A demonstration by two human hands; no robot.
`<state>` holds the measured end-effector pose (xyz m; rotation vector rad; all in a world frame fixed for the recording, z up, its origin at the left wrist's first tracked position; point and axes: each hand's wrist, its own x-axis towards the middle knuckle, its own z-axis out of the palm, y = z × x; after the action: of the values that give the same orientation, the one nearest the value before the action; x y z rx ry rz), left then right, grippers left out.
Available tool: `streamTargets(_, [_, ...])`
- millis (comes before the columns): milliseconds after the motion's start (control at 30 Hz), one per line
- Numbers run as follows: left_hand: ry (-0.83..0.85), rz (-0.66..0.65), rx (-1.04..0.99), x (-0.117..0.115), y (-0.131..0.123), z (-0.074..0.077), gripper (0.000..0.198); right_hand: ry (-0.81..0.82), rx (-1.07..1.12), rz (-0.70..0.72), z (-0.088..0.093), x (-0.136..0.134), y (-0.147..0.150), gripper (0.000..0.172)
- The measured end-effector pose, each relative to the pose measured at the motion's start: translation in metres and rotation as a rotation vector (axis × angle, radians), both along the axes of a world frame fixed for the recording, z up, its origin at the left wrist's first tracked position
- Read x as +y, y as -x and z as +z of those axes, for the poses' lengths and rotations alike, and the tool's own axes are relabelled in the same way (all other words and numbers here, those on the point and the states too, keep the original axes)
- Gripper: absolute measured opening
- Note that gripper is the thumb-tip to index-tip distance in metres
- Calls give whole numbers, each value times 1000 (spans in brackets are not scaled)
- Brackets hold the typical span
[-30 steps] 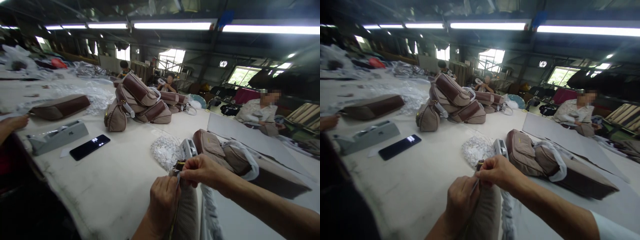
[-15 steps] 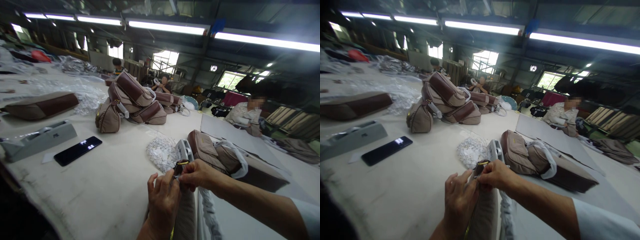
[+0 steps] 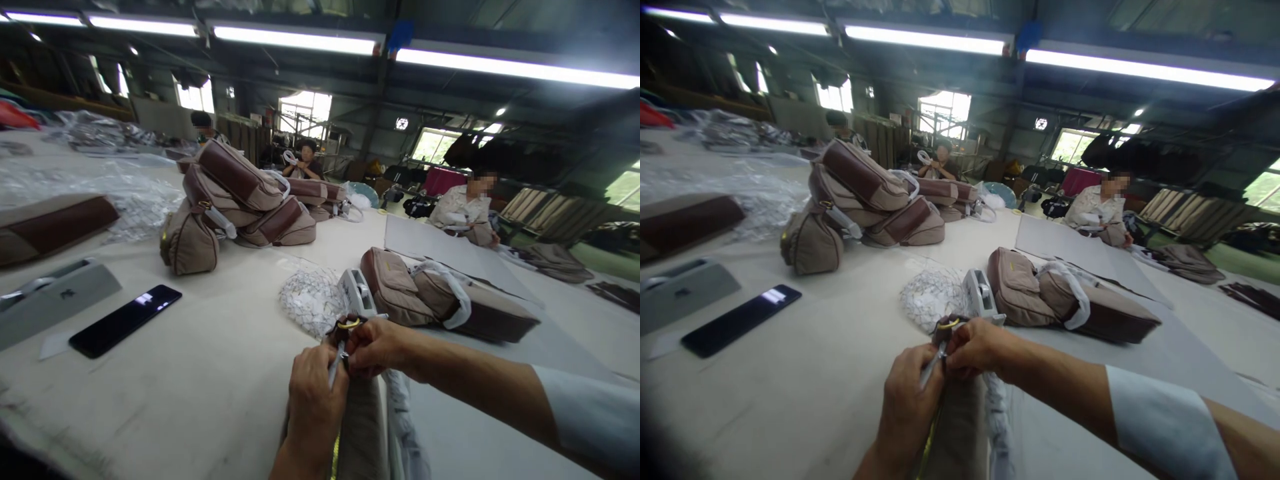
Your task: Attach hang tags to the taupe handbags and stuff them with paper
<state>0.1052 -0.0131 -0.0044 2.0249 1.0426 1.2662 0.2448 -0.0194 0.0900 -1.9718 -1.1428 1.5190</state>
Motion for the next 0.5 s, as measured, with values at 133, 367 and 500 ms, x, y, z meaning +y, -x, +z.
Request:
streamTargets(133, [575,-224,-143,-4,6,17,16,-84,88,-25,-9,-10,-2,9])
streamTargets(367, [1106,-369,-445,-5,11,7,27,-243,219,-68,-25,-24,3,25])
streamTargets(500, [1254,-376,-482,-8,12,4,33,-307,232,-66,-30,-27,5,40])
